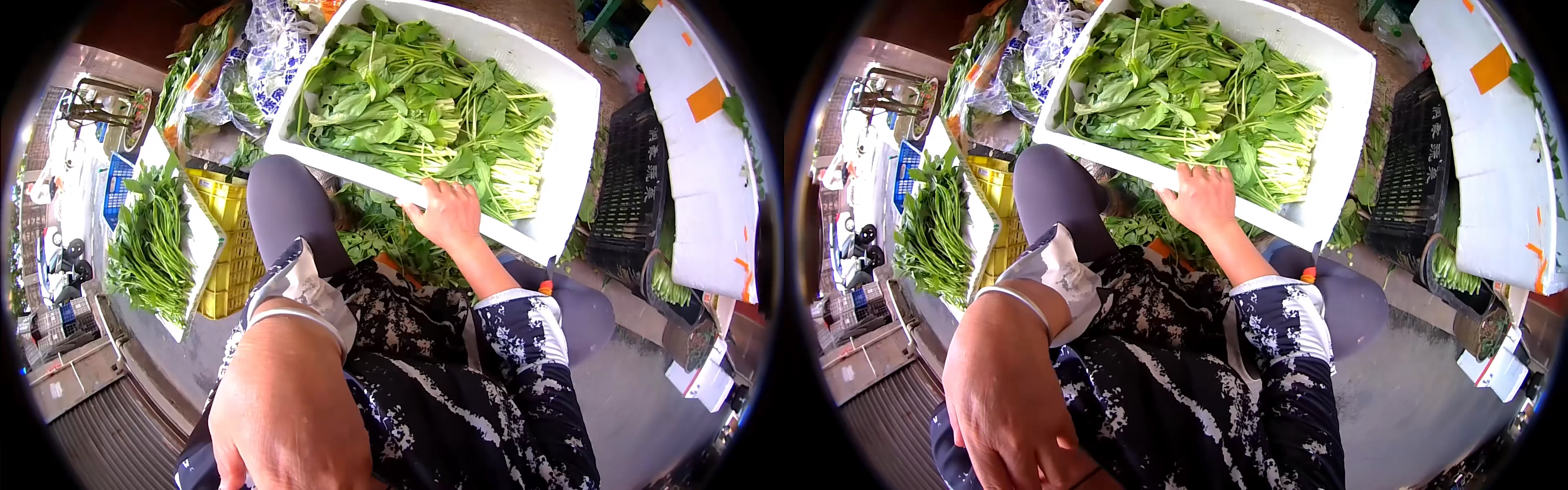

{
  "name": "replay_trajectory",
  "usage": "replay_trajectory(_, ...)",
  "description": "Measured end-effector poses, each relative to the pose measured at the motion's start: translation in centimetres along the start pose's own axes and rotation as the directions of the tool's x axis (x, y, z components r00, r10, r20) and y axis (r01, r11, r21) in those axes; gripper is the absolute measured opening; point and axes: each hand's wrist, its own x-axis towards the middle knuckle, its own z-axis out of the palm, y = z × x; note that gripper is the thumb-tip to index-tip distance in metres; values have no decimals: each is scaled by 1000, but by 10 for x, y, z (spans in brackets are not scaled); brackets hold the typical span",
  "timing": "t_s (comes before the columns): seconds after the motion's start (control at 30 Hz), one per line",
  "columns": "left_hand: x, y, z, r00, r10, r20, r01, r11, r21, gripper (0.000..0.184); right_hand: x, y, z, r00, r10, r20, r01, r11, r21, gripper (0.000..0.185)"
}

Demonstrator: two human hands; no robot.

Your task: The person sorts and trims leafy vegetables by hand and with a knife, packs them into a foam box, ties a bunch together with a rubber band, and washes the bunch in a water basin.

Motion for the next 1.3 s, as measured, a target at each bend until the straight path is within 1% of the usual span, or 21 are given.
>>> replay_trajectory(0.13,2,4,-9,993,-57,98,59,998,-14,52,-3,-5,-2,999,32,-28,-33,999,-18,44)
replay_trajectory(0.2,2,1,-7,994,99,-56,-99,995,-4,53,-4,-7,1,996,65,-69,-63,998,28,42)
replay_trajectory(0.23,2,3,-8,994,90,-65,-90,996,3,53,-3,-6,4,992,52,-117,-49,998,31,41)
replay_trajectory(0.37,-3,19,-20,993,-1,119,-5,999,44,53,1,-7,0,996,12,-93,-7,998,62,40)
replay_trajectory(0.43,-10,28,-25,986,-120,112,116,992,41,56,1,-8,1,992,0,-130,1,1000,10,38)
replay_trajectory(0.47,-17,32,-28,973,-220,63,220,976,12,60,2,-8,1,991,-17,-131,19,1000,12,38)
replay_trajectory(0.5,-27,38,-29,959,-282,-17,282,959,14,52,1,-8,2,987,-30,-158,31,1000,2,38)
replay_trajectory(0.53,-42,46,-32,901,-373,-223,398,914,76,49,0,-7,2,982,-39,-185,38,999,-9,39)
replay_trajectory(0.57,-67,55,-36,739,-395,-545,569,800,191,47,-1,-7,3,980,-53,-194,50,999,-21,39)
replay_trajectory(0.6,-94,59,-42,485,-324,-812,754,626,199,44,-1,-7,4,979,-54,-195,50,998,-23,39)
replay_trajectory(0.63,-126,63,-60,189,-125,-974,924,358,133,41,-2,-8,3,981,-54,-185,50,998,-29,39)
replay_trajectory(0.67,-170,64,-79,-86,224,-971,990,-92,-108,36,-2,-8,3,983,-57,-176,51,998,-37,39)
replay_trajectory(0.7,-207,73,-85,-116,421,-900,811,-482,-330,40,-3,-8,3,986,-46,-160,42,999,-29,39)
replay_trajectory(0.73,-253,82,-94,-79,536,-841,517,-699,-494,51,-3,-8,3,984,-52,-168,47,998,-35,39)
replay_trajectory(0.8,-285,90,-98,-129,678,-723,485,-593,-643,55,-4,-9,4,987,-41,-154,37,999,-28,39)
replay_trajectory(0.93,-317,99,-102,-292,643,-708,474,-546,-691,51,-5,-9,5,988,-26,-153,25,1000,-9,38)
replay_trajectory(0.97,-322,100,-101,-238,653,-719,460,-576,-676,45,-6,-10,5,988,-33,-148,31,999,-11,38)
replay_trajectory(1.07,-332,105,-102,-225,658,-719,497,-557,-665,35,-4,-10,5,992,-24,-125,22,1000,-22,40)
replay_trajectory(1.1,-335,106,-102,-199,699,-687,547,-502,-670,25,-4,-10,6,989,-33,-143,31,999,-18,40)
replay_trajectory(1.23,-335,110,-94,-247,719,-650,655,-370,-659,25,-4,-9,6,982,-54,-178,50,998,-25,40)
replay_trajectory(1.3,-316,105,-90,-183,813,-553,703,-285,-652,24,-4,-10,6,985,-47,-164,44,999,-23,40)
